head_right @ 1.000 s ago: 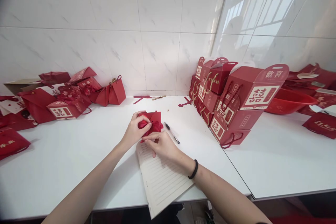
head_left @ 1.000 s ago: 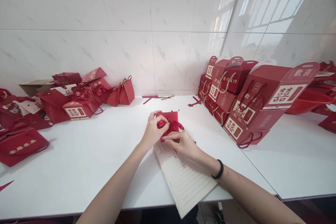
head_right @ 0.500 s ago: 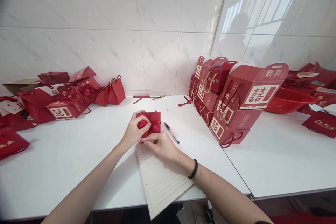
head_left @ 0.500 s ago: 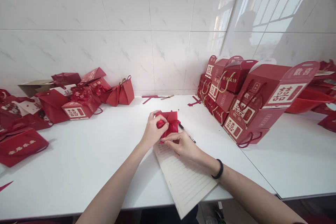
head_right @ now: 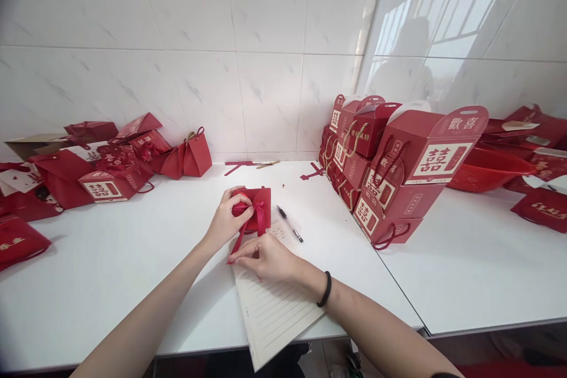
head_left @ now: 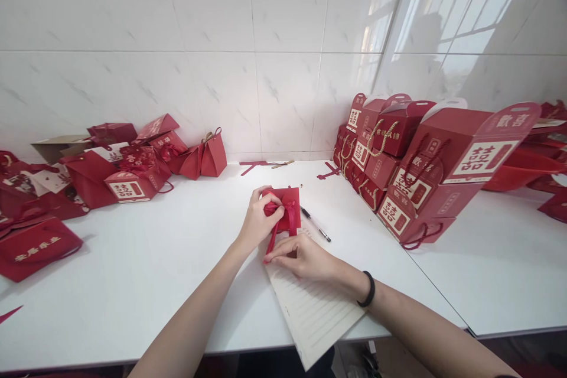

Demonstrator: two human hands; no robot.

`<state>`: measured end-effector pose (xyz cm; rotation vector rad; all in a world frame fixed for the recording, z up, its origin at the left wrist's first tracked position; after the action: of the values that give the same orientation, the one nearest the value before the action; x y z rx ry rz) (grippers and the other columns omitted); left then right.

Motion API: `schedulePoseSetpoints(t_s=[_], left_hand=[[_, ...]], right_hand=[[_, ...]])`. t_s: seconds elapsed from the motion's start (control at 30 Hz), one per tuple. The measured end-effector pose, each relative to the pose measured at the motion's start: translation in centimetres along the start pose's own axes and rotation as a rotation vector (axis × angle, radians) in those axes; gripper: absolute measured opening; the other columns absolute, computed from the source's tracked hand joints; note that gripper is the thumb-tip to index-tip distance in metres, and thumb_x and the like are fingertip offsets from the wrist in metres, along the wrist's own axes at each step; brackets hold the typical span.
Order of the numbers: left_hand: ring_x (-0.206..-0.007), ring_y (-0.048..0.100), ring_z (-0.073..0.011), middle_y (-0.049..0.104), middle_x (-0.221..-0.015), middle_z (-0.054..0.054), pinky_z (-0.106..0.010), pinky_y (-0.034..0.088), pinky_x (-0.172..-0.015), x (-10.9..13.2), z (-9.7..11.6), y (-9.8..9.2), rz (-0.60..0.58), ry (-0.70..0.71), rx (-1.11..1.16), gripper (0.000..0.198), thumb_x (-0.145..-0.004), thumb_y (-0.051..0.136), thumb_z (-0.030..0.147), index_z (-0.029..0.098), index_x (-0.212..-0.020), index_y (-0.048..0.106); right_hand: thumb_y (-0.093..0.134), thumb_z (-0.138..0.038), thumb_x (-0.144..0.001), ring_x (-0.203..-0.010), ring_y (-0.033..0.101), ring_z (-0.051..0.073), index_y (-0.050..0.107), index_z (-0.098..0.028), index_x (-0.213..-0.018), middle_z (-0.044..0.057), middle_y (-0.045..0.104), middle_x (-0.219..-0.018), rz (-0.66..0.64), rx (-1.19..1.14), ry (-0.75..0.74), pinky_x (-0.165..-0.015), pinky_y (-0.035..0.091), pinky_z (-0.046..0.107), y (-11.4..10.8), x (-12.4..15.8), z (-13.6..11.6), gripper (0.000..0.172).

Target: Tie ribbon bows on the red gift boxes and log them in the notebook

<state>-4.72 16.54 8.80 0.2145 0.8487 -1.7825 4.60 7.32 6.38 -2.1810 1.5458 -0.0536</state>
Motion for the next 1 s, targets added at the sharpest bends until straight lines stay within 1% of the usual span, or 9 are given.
schedulePoseSetpoints(t_s=[0.13,0.2,0.27,0.33,0.4,0.43,0.53,0.67,1.0], left_hand=[[-0.123,0.041,-0.0204,0.048,-0.110,-0.006,-0.036,0.038,-0.101,-0.1,0.0,0.0,0.007,0.009,-0.007,0.005,-0.076,0.055,0.017,0.021,-0.073,0.058],[-0.123,0.041,-0.0208,0.048,-0.109,-0.006,-0.037,0.037,-0.102,-0.1,0.0,0.0,0.008,0.011,-0.010,0.005,-0.076,0.056,0.018,0.021,-0.073,0.058],[-0.123,0.041,-0.0213,0.048,-0.108,-0.006,-0.037,0.037,-0.102,-0.1,0.0,0.0,-0.004,0.013,-0.012,0.004,-0.076,0.056,0.018,0.021,-0.073,0.058],[-0.124,0.040,-0.0215,0.048,-0.109,-0.006,-0.038,0.037,-0.102,0.0,0.1,-0.1,-0.025,0.030,-0.012,0.004,-0.076,0.056,0.018,0.021,-0.074,0.058],[-0.124,0.041,-0.0215,0.047,-0.111,-0.006,-0.038,0.037,-0.103,0.2,0.2,0.0,-0.052,0.054,-0.010,0.004,-0.076,0.056,0.019,0.021,-0.075,0.059],[-0.124,0.041,-0.0216,0.047,-0.113,-0.006,-0.038,0.037,-0.103,0.3,0.2,0.0,-0.064,0.064,-0.010,0.004,-0.076,0.056,0.019,0.021,-0.076,0.059],[-0.123,0.042,-0.0221,0.044,-0.119,-0.006,-0.039,0.036,-0.104,0.6,0.2,0.3,-0.098,0.082,-0.015,0.004,-0.076,0.058,0.021,0.022,-0.078,0.060],[-0.123,0.042,-0.0217,0.042,-0.122,-0.005,-0.039,0.038,-0.103,0.9,0.3,0.6,-0.112,0.086,-0.021,0.005,-0.077,0.057,0.021,0.022,-0.079,0.061],[-0.115,0.045,-0.0214,0.049,-0.110,-0.005,-0.038,0.043,-0.096,1.5,1.2,1.1,0.023,0.180,-0.088,0.010,-0.074,0.058,0.011,0.020,-0.071,0.057]], right_hand=[[0.054,-0.035,-0.086,-0.040,0.048,0.004,0.070,-0.017,-0.097,0.006,0.067,-0.090,-0.085,-0.073,0.070,-0.037,0.039,0.018,0.3,0.2,0.1,0.027],[0.053,-0.040,-0.086,-0.035,0.044,0.004,0.068,-0.016,-0.102,0.005,0.068,-0.082,-0.049,-0.129,0.086,-0.034,0.036,0.019,-0.3,0.3,-0.2,0.032],[0.052,-0.043,-0.085,-0.034,0.042,0.006,0.066,-0.015,-0.104,0.002,0.065,-0.067,0.152,-0.123,0.043,-0.033,0.035,0.020,-2.0,0.3,-0.6,0.036],[0.054,-0.041,-0.084,-0.039,0.043,0.007,0.065,-0.016,-0.099,0.001,0.062,-0.063,0.451,0.006,-0.041,-0.036,0.036,0.020,-4.1,0.5,-1.0,0.031],[0.058,-0.036,-0.081,-0.047,0.046,0.008,0.064,-0.018,-0.094,0.003,0.062,-0.075,0.677,0.215,-0.131,-0.043,0.041,0.022,-5.8,0.7,-1.0,0.023],[0.060,-0.033,-0.080,-0.050,0.047,0.008,0.063,-0.019,-0.095,0.004,0.061,-0.083,0.723,0.315,-0.169,-0.046,0.043,0.023,-6.3,0.7,-1.0,0.020],[0.059,-0.024,-0.079,-0.059,0.050,0.010,0.060,-0.021,-0.098,0.006,0.054,-0.096,0.689,0.504,-0.246,-0.051,0.045,0.024,-6.6,0.5,-0.4,0.019],[0.050,-0.015,-0.081,-0.068,0.053,0.013,0.056,-0.021,-0.086,0.004,0.053,-0.088,0.653,0.588,-0.316,-0.054,0.045,0.024,-5.8,0.4,-0.1,0.010],[0.043,-0.010,-0.076,-0.060,0.046,0.013,0.040,-0.021,-0.074,0.000,0.047,-0.074,0.833,0.645,-0.323,-0.049,0.038,0.024,-5.4,0.3,0.3,0.012]])
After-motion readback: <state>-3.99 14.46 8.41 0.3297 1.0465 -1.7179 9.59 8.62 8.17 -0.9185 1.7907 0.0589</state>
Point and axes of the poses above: each hand's wrist, its own x-axis away from the middle knuckle, its own y-axis out of the palm, z = x × y, the point moved 3 cm from there along -x, towards the middle knuckle
